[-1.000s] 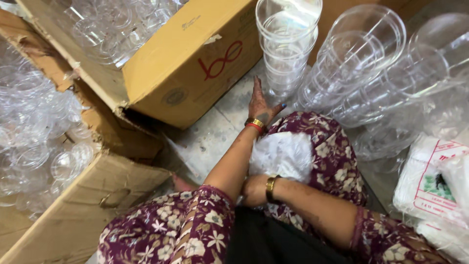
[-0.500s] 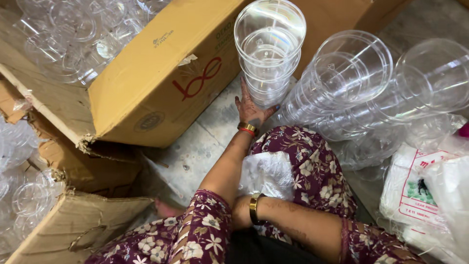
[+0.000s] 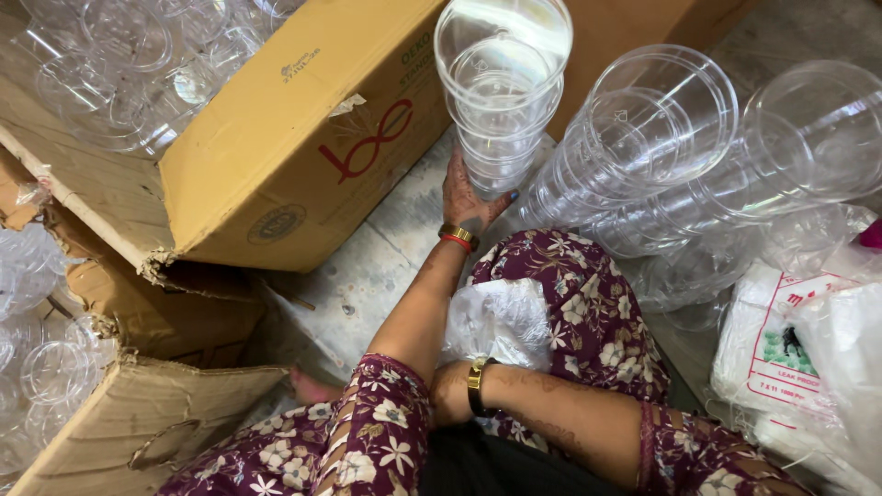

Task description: The person sits on the floor among cartons of clear plastic cups and inserts cups one at a time into clear plastic bags, then sets filled bags of stacked cups aside with other packed bags.

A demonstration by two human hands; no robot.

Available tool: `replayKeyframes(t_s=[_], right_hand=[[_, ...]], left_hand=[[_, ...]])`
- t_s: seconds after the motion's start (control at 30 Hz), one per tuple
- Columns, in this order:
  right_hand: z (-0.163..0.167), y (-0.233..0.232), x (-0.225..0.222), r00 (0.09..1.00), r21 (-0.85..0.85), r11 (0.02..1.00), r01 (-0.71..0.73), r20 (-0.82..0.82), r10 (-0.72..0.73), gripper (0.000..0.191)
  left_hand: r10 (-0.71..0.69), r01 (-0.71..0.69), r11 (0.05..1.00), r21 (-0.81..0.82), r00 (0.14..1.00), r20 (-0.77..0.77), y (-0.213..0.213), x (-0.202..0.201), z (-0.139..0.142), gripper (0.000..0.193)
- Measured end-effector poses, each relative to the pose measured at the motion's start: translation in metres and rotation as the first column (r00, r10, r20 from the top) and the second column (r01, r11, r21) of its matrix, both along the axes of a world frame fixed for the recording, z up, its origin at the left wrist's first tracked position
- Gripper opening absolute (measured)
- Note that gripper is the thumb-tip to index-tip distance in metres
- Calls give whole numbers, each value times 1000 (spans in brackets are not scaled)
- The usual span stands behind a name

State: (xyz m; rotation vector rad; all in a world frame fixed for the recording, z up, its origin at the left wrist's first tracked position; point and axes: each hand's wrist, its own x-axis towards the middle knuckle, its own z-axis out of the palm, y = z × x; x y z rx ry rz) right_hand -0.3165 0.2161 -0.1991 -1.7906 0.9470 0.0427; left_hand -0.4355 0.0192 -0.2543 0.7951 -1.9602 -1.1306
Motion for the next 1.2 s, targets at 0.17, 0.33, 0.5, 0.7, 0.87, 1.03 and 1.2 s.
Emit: replayKeyframes(t_s=[0.17,0.33,0.5,0.7,0.87,1.03,1.2], right_hand=[[11,-4,-1,999,34,999,33,3,-33,46],[-3,-2,-1,1000,90,996,14,9,-15,49],[-25,2,2,1000,19,1000,12,13,-12,50],[-32,7,0,998,-45,999,14,65,-11,44],[-22,2,-3,1000,-79,997,-17,-2,17,41],[-21,-1,-5,999,-47,999,25,50,-22,32],[-30,3,-6,996,-80,994,75,59,-70,36]], left_hand=[[-103,121,981,153,988,-118,0,-1,-11,160],[-87,57,957,286,992,94,-4,-6,-20,160],[-131,128,962,242,991,-6,-8,-7,-24,156],[-155,201,924,324,974,-165,-4,11,-30,155],[-112,120,973,198,992,-51,2,56,-26,152],[-122,122,972,202,992,-12,15,108,-16,143],[-38,249,780,574,934,-354,36,159,-4,122]])
